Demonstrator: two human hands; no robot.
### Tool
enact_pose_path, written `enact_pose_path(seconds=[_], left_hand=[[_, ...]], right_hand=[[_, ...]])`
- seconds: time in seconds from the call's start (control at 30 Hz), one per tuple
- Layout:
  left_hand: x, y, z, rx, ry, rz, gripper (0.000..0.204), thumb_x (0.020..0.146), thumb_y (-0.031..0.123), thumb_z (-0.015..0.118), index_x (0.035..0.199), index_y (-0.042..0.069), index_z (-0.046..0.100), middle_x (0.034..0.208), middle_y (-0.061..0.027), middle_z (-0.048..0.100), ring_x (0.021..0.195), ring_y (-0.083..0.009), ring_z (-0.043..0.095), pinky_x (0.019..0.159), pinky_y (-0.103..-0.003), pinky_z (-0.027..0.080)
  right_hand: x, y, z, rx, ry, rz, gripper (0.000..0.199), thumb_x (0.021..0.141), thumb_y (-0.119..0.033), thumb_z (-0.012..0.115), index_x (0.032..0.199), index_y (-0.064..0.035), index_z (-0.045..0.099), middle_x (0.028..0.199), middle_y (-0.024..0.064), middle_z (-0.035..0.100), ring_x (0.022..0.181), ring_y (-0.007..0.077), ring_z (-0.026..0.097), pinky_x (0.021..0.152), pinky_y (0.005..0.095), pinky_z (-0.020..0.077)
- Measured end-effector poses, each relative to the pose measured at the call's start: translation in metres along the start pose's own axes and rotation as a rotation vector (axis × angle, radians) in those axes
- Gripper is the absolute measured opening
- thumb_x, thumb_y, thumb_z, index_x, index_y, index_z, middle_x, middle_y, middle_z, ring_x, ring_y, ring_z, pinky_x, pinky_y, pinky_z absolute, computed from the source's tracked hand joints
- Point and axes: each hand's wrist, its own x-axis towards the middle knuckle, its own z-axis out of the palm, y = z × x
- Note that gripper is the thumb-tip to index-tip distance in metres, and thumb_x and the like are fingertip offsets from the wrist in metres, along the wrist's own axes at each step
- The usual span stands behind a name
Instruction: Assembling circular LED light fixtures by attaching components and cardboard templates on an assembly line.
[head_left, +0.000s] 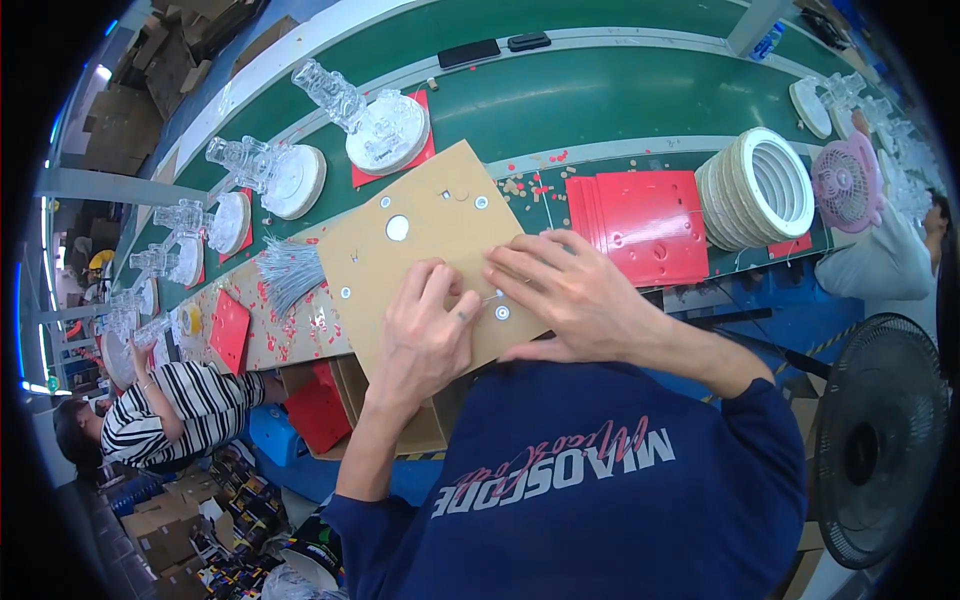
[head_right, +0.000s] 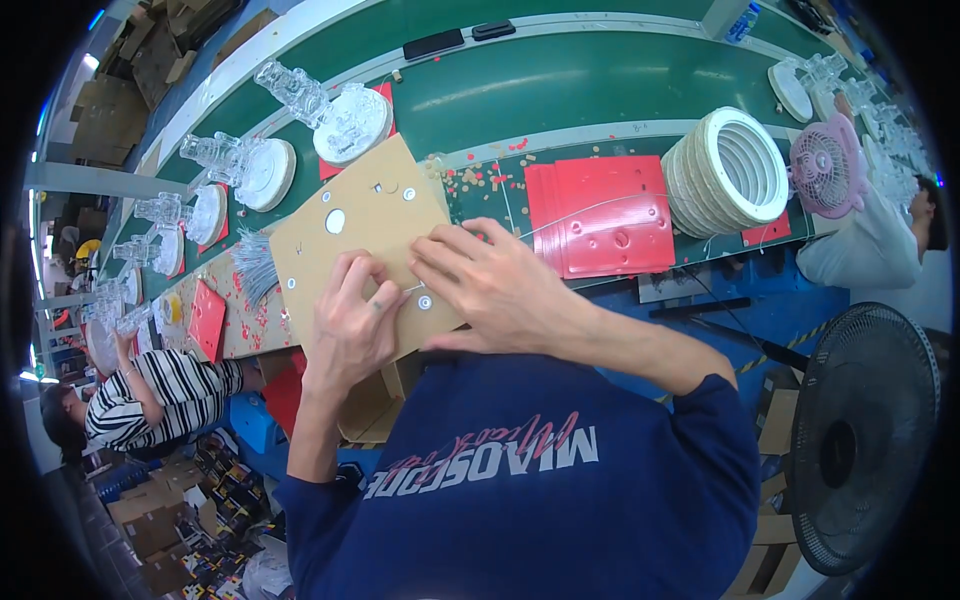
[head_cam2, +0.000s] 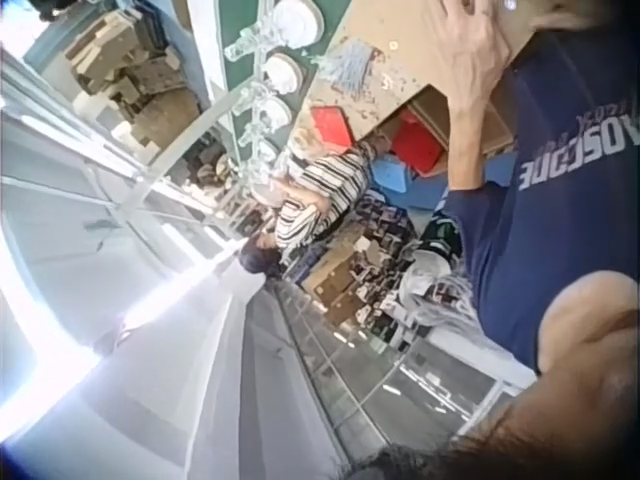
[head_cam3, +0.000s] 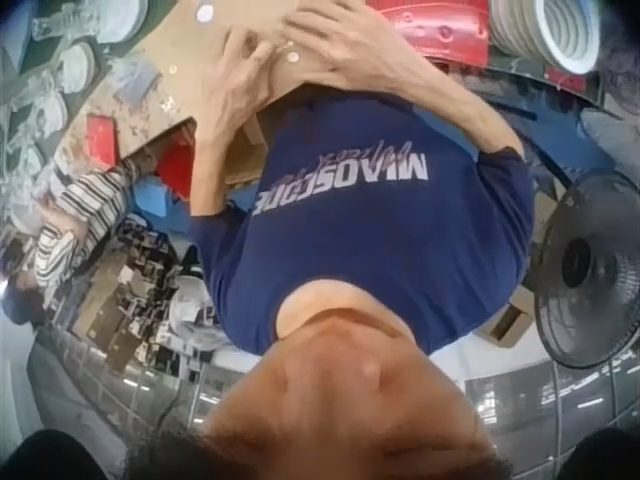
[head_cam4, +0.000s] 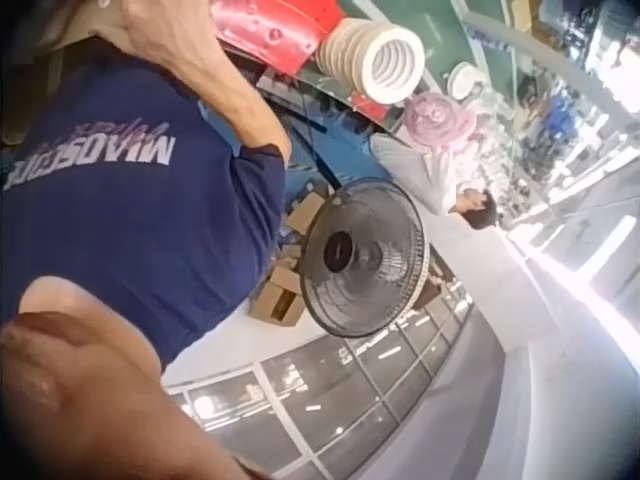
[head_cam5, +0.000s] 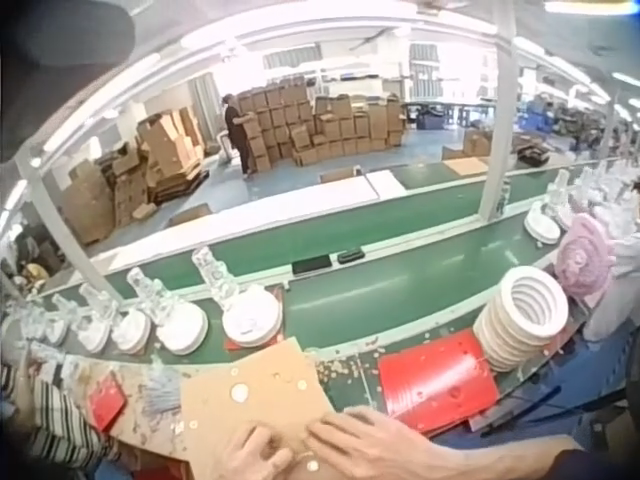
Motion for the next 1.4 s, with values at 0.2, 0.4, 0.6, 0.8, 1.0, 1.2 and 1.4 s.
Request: enact_pose_path(seconds=[0.2,0.4,0.6,0.8,1.0,1.2,1.4], left_hand=[[-0.001,-0.013,-0.001,-0.121,-0.007,0.022,0.018,0.072,-0.004,0.072,0.078,-0.002,0.055,0.096,-0.0162,0.057,0.101,-0.0361,0.062,0.077,-0.042,0.053],[-0.018,-0.035,-0.031,-0.288,-0.062,-0.013,0.016,0.071,-0.007,0.069,0.076,-0.003,0.054,0.103,-0.0173,0.06,0.109,-0.0399,0.061,0.094,-0.048,0.052],[-0.059,-0.061,-0.033,-0.498,0.056,-0.112,0.011,0.07,-0.006,0.066,0.07,-0.002,0.056,0.1,-0.0158,0.062,0.11,-0.0367,0.063,0.111,-0.061,0.036],[-0.063,-0.064,-0.021,-0.652,0.15,-0.06,0.014,0.071,-0.006,0.07,0.071,-0.002,0.057,0.095,-0.0146,0.062,0.106,-0.0369,0.065,0.107,-0.062,0.039],[-0.089,-0.075,-0.013,-0.726,0.521,-0.311,0.021,0.081,0.004,0.065,0.101,-0.001,0.064,0.124,-0.0223,0.056,0.127,-0.0363,0.053,0.112,-0.053,0.036],[-0.11,-0.066,-0.017,-1.504,0.204,-0.716,0.096,0.087,0.005,0.063,0.16,0.003,0.001,0.155,-0.0221,0.035,0.14,-0.0294,0.041,0.113,-0.041,0.035],[-0.105,-0.06,-0.018,-1.461,0.285,-0.764,0.089,0.087,-0.002,0.064,0.159,0.001,0.011,0.15,-0.0197,0.041,0.135,-0.0255,0.047,0.11,-0.038,0.039]], right_hand=[[-0.001,0.008,0.005,0.001,-0.058,0.082,0.082,0.069,-0.059,0.079,0.126,-0.0026,0.063,0.136,0.008,0.059,0.12,0.0244,0.057,0.097,0.0436,0.0433],[-0.001,0.012,-0.003,0.022,-0.072,0.131,0.085,0.066,-0.061,0.079,0.129,-0.0066,0.062,0.137,0.0074,0.059,0.12,0.0248,0.058,0.095,0.0433,0.0432],[0.018,-0.018,-0.023,-0.027,-0.188,0.244,0.079,0.068,-0.057,0.081,0.125,-0.0057,0.062,0.128,0.0103,0.061,0.117,0.0266,0.058,0.094,0.0449,0.0443],[0.053,-0.062,0.042,0.289,-0.027,0.172,0.037,0.073,-0.012,0.08,0.108,-0.0036,0.07,0.101,0.0089,0.067,0.091,0.0254,0.066,0.074,0.0359,0.054],[0.076,-0.073,0.052,0.393,0.117,0.301,0.03,0.078,0.002,0.074,0.104,-0.0096,0.079,0.083,0.0059,0.068,0.067,0.0181,0.064,0.058,0.0298,0.0517],[0.085,-0.082,0.052,0.344,-0.004,0.332,0.031,0.076,0.003,0.074,0.104,-0.0086,0.079,0.082,0.0051,0.066,0.067,0.0177,0.064,0.056,0.0296,0.051],[0.083,-0.09,0.053,0.387,-0.044,0.262,0.032,0.07,0.005,0.073,0.1,-0.0057,0.078,0.081,0.0051,0.065,0.065,0.0174,0.063,0.054,0.028,0.0496]])
